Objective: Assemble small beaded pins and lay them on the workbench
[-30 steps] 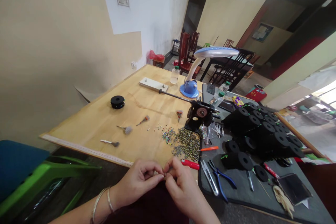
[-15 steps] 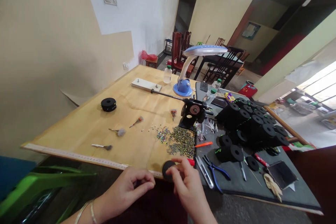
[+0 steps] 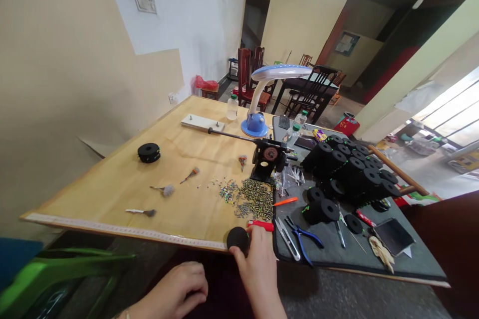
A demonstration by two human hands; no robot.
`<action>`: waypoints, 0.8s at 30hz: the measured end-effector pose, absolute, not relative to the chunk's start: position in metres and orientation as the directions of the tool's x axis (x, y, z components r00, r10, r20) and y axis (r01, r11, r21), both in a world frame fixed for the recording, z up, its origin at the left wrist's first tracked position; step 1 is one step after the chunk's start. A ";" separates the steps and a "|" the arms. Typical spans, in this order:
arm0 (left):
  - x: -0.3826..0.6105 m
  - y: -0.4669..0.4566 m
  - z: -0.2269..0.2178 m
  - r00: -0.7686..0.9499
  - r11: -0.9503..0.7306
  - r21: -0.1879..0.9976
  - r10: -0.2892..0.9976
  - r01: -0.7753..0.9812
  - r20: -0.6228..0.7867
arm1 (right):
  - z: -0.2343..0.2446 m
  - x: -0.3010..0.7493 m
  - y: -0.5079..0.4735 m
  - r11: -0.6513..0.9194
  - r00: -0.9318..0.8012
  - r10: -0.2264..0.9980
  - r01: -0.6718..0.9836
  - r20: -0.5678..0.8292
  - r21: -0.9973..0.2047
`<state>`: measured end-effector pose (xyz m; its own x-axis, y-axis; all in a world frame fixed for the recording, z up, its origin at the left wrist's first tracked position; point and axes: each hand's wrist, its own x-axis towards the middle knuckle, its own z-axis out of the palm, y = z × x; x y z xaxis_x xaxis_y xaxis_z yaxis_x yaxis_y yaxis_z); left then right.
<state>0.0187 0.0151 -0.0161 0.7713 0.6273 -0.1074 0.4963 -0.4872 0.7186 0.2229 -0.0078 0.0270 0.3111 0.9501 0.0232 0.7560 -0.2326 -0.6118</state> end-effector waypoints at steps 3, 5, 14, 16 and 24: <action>0.023 0.013 -0.025 0.762 -0.464 0.709 0.627 0.531 -0.161 | 0.025 0.224 -0.011 -0.181 0.283 0.959 0.644 0.011 -0.743; 0.025 0.012 -0.030 0.764 -0.453 0.701 0.612 0.551 -0.204 | 0.026 0.222 -0.014 -0.117 0.263 0.965 0.485 0.017 -0.867; 0.014 0.024 0.019 0.669 -0.233 0.934 0.743 0.272 -0.009 | 0.019 0.191 -0.024 -0.109 0.122 0.974 -0.490 -0.192 -0.865; 0.013 0.026 0.029 0.616 -0.188 0.971 0.785 0.148 0.058 | 0.014 0.184 -0.025 -0.136 0.077 0.974 -0.553 -0.213 -0.822; 0.027 0.030 0.031 0.562 0.033 0.983 0.824 -0.178 0.074 | 0.018 0.174 -0.027 -0.193 0.014 0.968 -0.605 -0.252 -0.773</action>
<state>0.0270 0.0304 0.0312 0.5617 0.8241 0.0739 -0.1781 0.0332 0.9834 0.1745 -0.0271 0.0179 0.0138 0.9675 -0.2524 -0.6046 -0.1930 -0.7728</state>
